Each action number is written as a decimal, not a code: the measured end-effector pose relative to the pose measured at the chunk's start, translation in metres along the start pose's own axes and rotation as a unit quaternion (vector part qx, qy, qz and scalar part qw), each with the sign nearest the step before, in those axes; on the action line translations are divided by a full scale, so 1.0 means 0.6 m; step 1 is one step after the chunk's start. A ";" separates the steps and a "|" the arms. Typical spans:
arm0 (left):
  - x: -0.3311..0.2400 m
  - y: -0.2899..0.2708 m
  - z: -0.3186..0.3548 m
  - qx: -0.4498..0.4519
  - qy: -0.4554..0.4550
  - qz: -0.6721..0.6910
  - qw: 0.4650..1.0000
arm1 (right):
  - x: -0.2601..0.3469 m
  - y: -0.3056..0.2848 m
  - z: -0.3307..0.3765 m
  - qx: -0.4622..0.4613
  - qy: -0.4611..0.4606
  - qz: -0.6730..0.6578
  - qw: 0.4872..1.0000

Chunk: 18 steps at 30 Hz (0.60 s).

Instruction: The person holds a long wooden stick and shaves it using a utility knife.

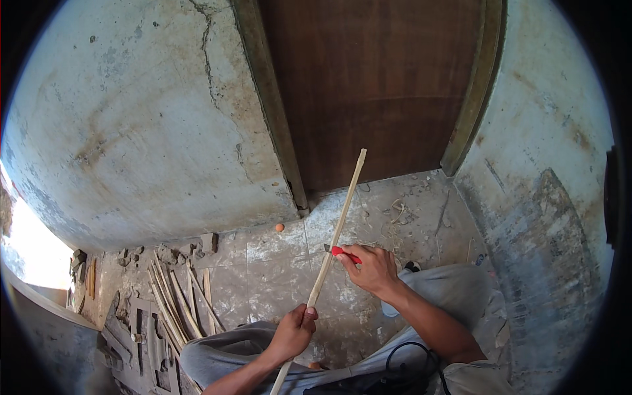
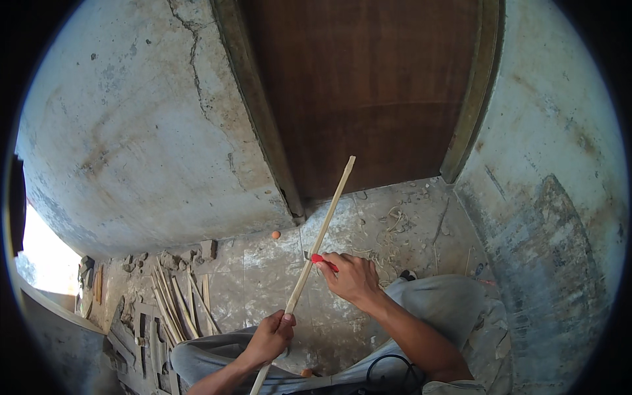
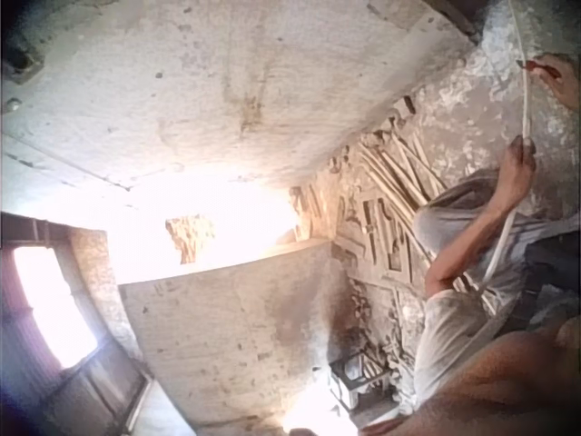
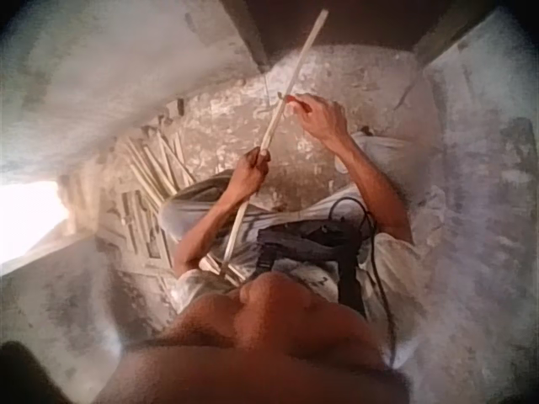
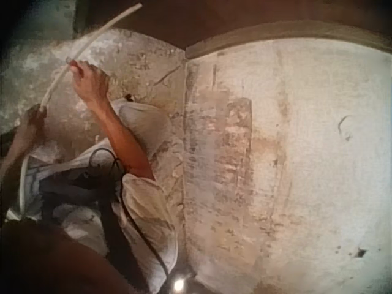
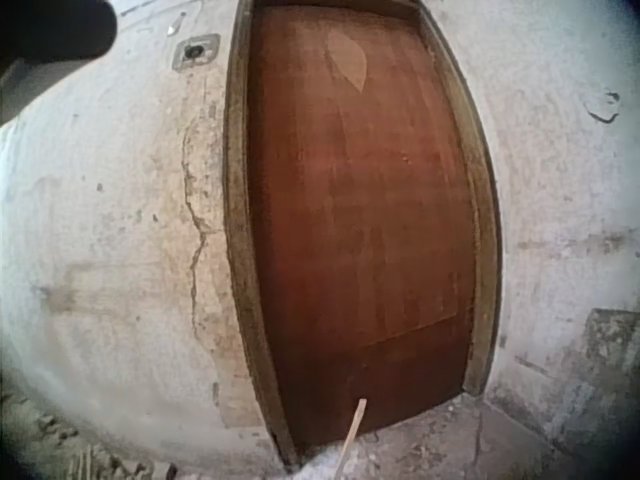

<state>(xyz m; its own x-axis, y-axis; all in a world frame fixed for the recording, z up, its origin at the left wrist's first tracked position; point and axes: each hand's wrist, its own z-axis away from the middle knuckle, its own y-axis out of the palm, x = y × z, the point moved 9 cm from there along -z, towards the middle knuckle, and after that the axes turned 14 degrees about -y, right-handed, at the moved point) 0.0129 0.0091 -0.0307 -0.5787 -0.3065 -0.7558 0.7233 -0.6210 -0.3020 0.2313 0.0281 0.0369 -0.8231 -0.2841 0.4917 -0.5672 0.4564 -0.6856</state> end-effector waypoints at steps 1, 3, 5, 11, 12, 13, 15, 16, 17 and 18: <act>0.002 0.001 -0.003 0.001 -0.001 0.001 1.000 | -0.004 0.006 0.003 0.001 0.001 0.000 1.000; 0.011 0.002 -0.007 0.003 -0.013 0.000 1.000 | -0.009 0.019 0.004 0.014 0.002 0.001 1.000; 0.020 -0.002 -0.015 0.001 -0.013 0.004 1.000 | -0.008 0.025 -0.001 0.025 0.012 0.000 1.000; 0.021 0.013 0.001 0.026 -0.040 0.011 0.999 | -0.079 0.015 -0.006 0.030 0.074 0.031 0.996; 0.016 0.019 0.008 0.042 -0.044 0.009 0.998 | -0.103 0.010 -0.004 0.035 0.111 0.036 0.993; 0.020 0.019 0.009 0.042 -0.044 0.007 0.998 | -0.109 0.009 -0.003 0.034 0.112 0.035 0.992; 0.016 0.019 0.012 0.023 -0.002 -0.026 0.999 | -0.114 0.006 -0.004 0.050 0.107 0.065 0.991; 0.016 0.018 0.011 0.022 -0.001 -0.026 0.999 | -0.112 0.004 -0.006 0.049 0.106 0.065 0.991; 0.019 0.016 0.010 0.020 -0.010 -0.035 0.999 | -0.107 -0.002 -0.007 0.034 0.099 0.062 0.993; 0.022 0.014 0.010 0.019 -0.019 -0.043 0.999 | -0.101 -0.007 -0.009 0.018 0.093 0.059 0.994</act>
<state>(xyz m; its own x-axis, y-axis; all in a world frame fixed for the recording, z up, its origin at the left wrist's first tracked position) 0.0089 -0.0047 -0.0398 -0.6528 -0.2768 -0.7051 0.6557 -0.6726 -0.3430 0.2836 0.0478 0.0128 -0.8662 -0.0690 0.4950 -0.4705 0.4461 -0.7613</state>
